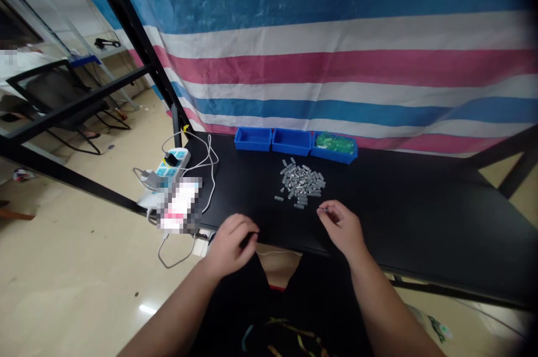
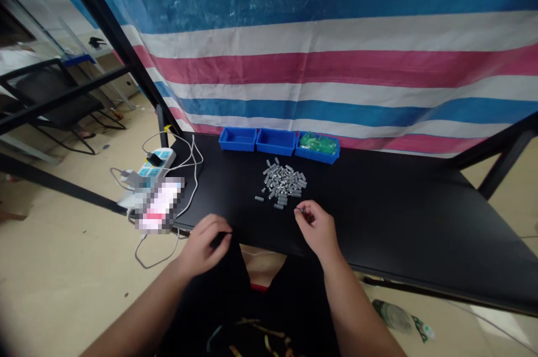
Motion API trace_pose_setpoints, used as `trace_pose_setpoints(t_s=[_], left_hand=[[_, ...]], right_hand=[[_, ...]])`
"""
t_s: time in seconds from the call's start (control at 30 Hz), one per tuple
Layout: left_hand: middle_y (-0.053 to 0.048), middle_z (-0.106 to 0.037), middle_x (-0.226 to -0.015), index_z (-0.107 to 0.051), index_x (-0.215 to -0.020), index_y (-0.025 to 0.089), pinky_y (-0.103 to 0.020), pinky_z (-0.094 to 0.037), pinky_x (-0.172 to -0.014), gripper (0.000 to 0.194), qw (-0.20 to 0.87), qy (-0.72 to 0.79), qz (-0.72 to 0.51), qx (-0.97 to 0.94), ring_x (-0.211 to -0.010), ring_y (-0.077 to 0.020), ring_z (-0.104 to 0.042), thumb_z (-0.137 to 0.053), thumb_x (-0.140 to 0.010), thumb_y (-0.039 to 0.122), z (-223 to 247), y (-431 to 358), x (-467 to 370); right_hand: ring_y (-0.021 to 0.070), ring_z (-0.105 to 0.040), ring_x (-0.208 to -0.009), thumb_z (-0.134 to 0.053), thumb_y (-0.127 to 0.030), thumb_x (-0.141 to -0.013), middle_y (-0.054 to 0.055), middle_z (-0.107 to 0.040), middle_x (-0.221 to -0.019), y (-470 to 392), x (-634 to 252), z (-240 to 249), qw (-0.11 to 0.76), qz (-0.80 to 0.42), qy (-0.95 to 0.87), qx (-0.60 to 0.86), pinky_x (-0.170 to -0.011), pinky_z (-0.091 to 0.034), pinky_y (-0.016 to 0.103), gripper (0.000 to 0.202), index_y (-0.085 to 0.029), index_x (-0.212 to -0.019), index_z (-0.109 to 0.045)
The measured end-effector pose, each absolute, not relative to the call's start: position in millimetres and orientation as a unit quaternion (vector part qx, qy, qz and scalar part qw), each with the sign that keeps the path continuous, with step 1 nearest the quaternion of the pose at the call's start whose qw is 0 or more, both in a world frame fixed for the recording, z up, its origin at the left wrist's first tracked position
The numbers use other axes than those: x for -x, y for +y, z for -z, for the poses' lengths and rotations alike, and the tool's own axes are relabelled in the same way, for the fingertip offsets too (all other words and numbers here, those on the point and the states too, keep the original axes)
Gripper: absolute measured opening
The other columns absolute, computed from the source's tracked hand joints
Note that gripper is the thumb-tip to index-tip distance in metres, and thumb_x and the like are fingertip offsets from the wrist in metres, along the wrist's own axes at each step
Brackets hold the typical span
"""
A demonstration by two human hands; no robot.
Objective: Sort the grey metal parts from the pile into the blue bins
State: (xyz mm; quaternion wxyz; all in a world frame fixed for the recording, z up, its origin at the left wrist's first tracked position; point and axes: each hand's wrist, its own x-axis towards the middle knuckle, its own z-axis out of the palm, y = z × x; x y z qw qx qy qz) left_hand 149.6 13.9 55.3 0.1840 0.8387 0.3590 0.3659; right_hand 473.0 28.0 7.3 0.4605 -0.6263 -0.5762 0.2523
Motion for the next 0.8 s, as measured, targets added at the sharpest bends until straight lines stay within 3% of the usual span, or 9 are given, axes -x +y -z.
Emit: trace_pose_setpoints(t_s=[0.1,0.2,0.3,0.4,0.47,0.63,0.8], left_hand=[[-0.009,-0.066,-0.108,-0.063,-0.112,0.022,-0.034,-0.054,-0.089,0.023,0.321,0.326,-0.351,-0.817,-0.100,-0.0197,-0.064,-0.058,-0.091,0.016,-66.8,36.2,-194.5],[-0.011,-0.066,-0.115,-0.064,-0.118,0.021,-0.031,-0.057,-0.079,0.029,0.445,0.298,-0.375,-0.757,-0.096,-0.0199,-0.068,-0.066,-0.089,0.029,-64.3,59.9,-226.7],[-0.009,-0.071,-0.094,-0.066,-0.105,0.017,-0.032,-0.057,-0.079,0.028,0.570,0.274,-0.413,-0.655,-0.085,-0.0188,-0.071,-0.069,-0.089,0.040,-48.5,76.4,-245.3],[-0.004,-0.068,-0.076,-0.064,-0.090,0.016,-0.029,-0.056,-0.067,0.035,0.623,0.308,-0.454,-0.558,-0.068,-0.0153,-0.067,-0.077,-0.081,0.048,-31.1,85.6,-251.0],[-0.003,-0.067,-0.073,-0.064,-0.087,0.015,-0.027,-0.054,-0.061,0.039,0.626,0.341,-0.470,-0.521,-0.062,-0.0133,-0.064,-0.080,-0.077,0.050,-24.2,90.2,-250.5],[0.000,-0.064,-0.071,-0.062,-0.086,0.017,-0.021,-0.047,-0.056,0.037,0.633,0.373,-0.513,-0.443,-0.059,-0.0095,-0.061,-0.076,-0.080,0.051,-19.1,99.0,-248.6],[0.002,-0.062,-0.066,-0.060,-0.086,0.016,-0.018,-0.041,-0.047,0.041,0.666,0.396,-0.496,-0.393,-0.052,-0.0077,-0.056,-0.078,-0.078,0.052,-15.6,101.0,-249.4]], right_hand=[[0.0108,-0.045,-0.052,-0.071,-0.045,-0.086,-0.005,-0.052,-0.061,32.9,-464.4,-17.8,0.474,-0.324,-0.571,0.587,-0.052,-0.037,0.025,0.027,-0.022,-0.083,-0.057],[0.0100,-0.047,-0.050,-0.073,-0.048,-0.084,-0.004,-0.056,-0.063,38.8,-445.3,-30.4,0.475,-0.435,-0.550,0.532,-0.047,-0.036,0.023,0.031,-0.021,-0.082,-0.056],[0.0118,-0.053,-0.051,-0.071,-0.054,-0.084,-0.003,-0.061,-0.066,46.0,-425.7,-36.8,0.488,-0.523,-0.504,0.484,-0.046,-0.042,0.024,0.035,-0.022,-0.083,-0.057],[0.0148,-0.060,-0.056,-0.068,-0.055,-0.085,0.001,-0.067,-0.071,60.5,-421.4,-41.6,0.452,-0.554,-0.518,0.470,-0.050,-0.048,0.027,0.035,-0.021,-0.087,-0.059],[0.0153,-0.060,-0.056,-0.066,-0.052,-0.086,0.002,-0.068,-0.070,78.2,-431.1,-49.1,0.411,-0.515,-0.579,0.480,-0.050,-0.048,0.027,0.032,-0.020,-0.089,-0.063],[0.0148,-0.059,-0.062,-0.061,-0.032,-0.088,0.001,-0.069,-0.073,147.9,-480.0,-73.4,0.408,-0.204,-0.685,0.569,-0.061,-0.046,0.027,0.017,-0.019,-0.092,-0.071],[0.0138,-0.058,-0.066,-0.059,-0.019,-0.086,0.004,-0.071,-0.079,201.4,-502.4,-65.3,0.356,-0.179,-0.713,0.577,-0.067,-0.044,0.028,0.019,-0.015,-0.093,-0.075]])
